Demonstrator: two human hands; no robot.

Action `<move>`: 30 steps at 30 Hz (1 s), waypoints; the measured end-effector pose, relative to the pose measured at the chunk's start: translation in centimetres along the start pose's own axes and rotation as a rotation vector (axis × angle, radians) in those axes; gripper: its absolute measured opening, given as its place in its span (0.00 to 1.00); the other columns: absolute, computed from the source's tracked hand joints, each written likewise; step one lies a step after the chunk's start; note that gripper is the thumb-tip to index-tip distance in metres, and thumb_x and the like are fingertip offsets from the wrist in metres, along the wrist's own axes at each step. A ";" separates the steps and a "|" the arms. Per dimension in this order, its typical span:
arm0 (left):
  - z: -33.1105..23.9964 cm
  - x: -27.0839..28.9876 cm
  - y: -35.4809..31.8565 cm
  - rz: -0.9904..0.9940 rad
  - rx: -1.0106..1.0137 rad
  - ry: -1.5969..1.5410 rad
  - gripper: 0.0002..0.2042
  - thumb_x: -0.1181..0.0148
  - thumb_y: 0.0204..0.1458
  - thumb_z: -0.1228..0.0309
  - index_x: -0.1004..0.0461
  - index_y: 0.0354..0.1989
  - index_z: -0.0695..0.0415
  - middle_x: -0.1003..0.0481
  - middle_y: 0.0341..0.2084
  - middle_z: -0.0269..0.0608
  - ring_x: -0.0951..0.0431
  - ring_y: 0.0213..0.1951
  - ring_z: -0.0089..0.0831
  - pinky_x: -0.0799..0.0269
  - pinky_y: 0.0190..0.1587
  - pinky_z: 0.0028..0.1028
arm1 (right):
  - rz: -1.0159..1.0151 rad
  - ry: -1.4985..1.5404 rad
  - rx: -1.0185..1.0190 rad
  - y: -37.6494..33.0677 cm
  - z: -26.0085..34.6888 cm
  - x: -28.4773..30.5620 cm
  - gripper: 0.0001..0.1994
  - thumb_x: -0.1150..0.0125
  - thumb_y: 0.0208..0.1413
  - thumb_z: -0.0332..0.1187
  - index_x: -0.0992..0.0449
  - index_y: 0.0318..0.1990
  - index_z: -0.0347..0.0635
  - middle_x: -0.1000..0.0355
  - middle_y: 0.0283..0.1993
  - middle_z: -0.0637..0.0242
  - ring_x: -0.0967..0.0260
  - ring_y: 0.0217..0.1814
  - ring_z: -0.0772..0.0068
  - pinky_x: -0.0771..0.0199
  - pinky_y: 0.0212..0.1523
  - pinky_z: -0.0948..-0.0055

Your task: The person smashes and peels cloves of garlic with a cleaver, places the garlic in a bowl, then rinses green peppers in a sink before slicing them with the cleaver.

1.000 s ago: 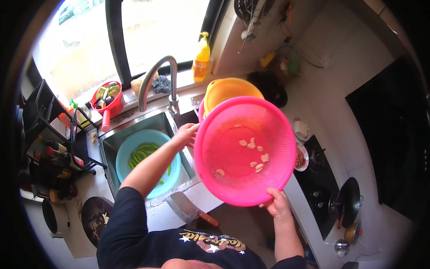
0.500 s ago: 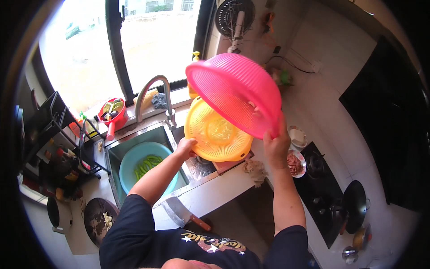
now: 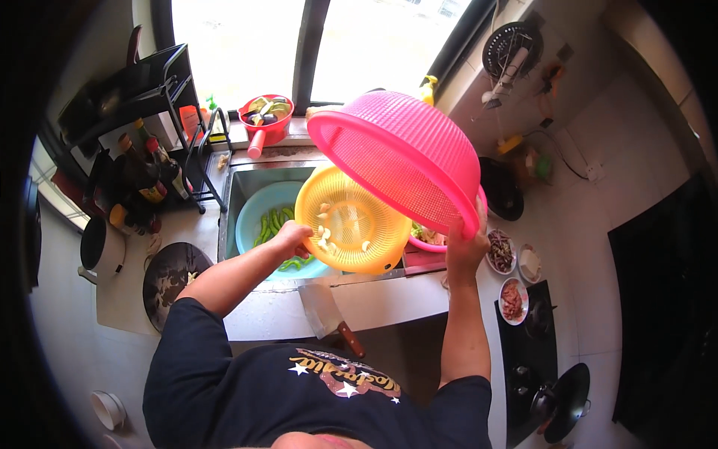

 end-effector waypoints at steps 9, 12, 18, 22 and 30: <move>3.4 1.4 1.5 0.062 0.077 -0.011 0.15 0.52 0.50 0.73 0.34 0.43 0.71 0.25 0.28 0.56 0.23 0.19 0.43 0.27 0.15 0.34 | 0.026 0.507 -0.553 -1.3 -0.7 0.9 0.11 0.46 0.48 0.25 0.29 0.39 0.29 0.28 0.26 0.61 0.33 0.13 0.71 0.33 0.12 0.77; 3.9 1.5 1.6 0.095 0.081 0.016 0.15 0.52 0.49 0.73 0.34 0.43 0.71 0.26 0.28 0.57 0.23 0.20 0.43 0.26 0.15 0.35 | 0.071 0.574 -0.600 -1.8 -0.5 1.8 0.11 0.47 0.48 0.24 0.29 0.40 0.29 0.27 0.30 0.59 0.34 0.14 0.70 0.33 0.12 0.76; 4.2 1.1 1.8 0.075 0.095 0.033 0.15 0.52 0.48 0.72 0.32 0.42 0.69 0.26 0.24 0.55 0.27 0.15 0.41 0.28 0.14 0.33 | -0.119 -0.054 0.218 -3.0 6.2 3.6 0.16 0.45 0.52 0.24 0.29 0.50 0.34 0.25 0.43 0.56 0.25 0.38 0.62 0.24 0.39 0.70; 3.0 -1.4 1.2 0.173 0.003 0.194 0.14 0.50 0.48 0.73 0.31 0.39 0.72 0.26 0.22 0.57 0.26 0.15 0.45 0.28 0.14 0.37 | 0.038 -0.308 0.315 -4.9 3.5 1.5 0.18 0.44 0.54 0.26 0.31 0.53 0.39 0.25 0.42 0.58 0.25 0.41 0.63 0.25 0.39 0.70; 4.5 -2.6 1.7 0.172 0.121 0.070 0.14 0.51 0.48 0.73 0.32 0.40 0.71 0.26 0.23 0.57 0.27 0.13 0.43 0.28 0.14 0.36 | -0.162 -0.027 -0.150 -4.8 -0.6 5.6 0.18 0.48 0.51 0.25 0.33 0.52 0.33 0.26 0.41 0.55 0.25 0.35 0.66 0.23 0.33 0.71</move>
Point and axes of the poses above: each hand's wrist, its own y-axis towards the middle knuckle, its own x-axis out of the back of the hand, z = x × y, the point moved 7 cm from there along y, towards the middle knuckle
